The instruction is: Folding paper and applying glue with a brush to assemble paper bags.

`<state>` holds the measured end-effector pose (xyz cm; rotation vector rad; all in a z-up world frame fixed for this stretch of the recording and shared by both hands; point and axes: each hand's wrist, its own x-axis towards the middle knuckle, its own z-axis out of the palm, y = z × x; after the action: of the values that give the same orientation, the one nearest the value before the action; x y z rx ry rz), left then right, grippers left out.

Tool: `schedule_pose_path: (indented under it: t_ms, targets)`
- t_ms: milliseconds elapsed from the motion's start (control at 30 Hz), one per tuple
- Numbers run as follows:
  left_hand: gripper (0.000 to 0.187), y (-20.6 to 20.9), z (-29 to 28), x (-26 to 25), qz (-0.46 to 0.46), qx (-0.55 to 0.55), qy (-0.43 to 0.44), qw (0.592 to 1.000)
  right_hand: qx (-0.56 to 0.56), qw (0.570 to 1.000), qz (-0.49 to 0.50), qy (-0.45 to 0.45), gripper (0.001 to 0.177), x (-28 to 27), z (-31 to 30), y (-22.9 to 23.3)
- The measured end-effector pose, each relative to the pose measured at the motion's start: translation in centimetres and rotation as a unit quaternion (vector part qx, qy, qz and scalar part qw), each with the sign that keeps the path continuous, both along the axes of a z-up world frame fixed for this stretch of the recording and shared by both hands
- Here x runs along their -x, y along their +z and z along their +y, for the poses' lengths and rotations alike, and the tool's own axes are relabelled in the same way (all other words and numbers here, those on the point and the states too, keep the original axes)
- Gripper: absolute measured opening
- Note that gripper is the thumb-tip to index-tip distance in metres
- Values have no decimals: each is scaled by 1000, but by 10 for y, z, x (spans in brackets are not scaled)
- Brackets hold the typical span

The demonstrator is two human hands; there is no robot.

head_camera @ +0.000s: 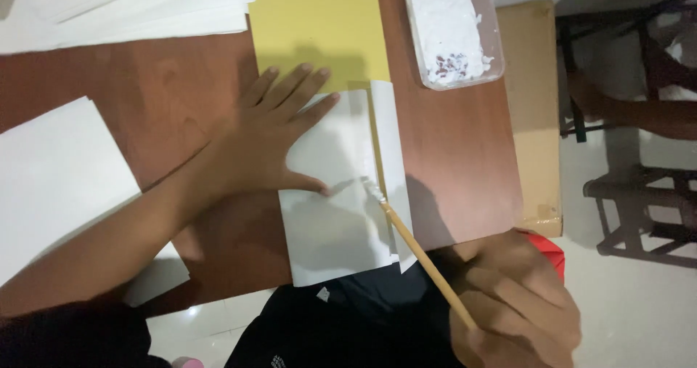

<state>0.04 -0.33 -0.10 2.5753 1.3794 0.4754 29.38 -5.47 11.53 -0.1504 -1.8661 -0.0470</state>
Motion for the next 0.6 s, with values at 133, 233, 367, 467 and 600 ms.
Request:
schedule_pose_path:
  t_ms: [133, 233, 367, 467, 600]
  targets:
    - [130, -1, 2, 0, 51, -9, 1, 999, 42, 996, -72, 26, 37, 0, 10, -8]
    - [132, 0, 1, 1, 53, 0, 1, 999, 38, 989, -122, 71, 28, -13, 2, -7]
    - [133, 0, 3, 0, 61, 10, 0, 998, -7, 991, 113, -75, 48, 7, -2, -45]
    - [133, 1, 2, 0, 42, -8, -1, 999, 170, 977, -45, -119, 55, 5, -26, 0]
    - [136, -1, 3, -1, 57, 13, 4, 998, 181, 982, -39, 36, 33, -4, -17, 12]
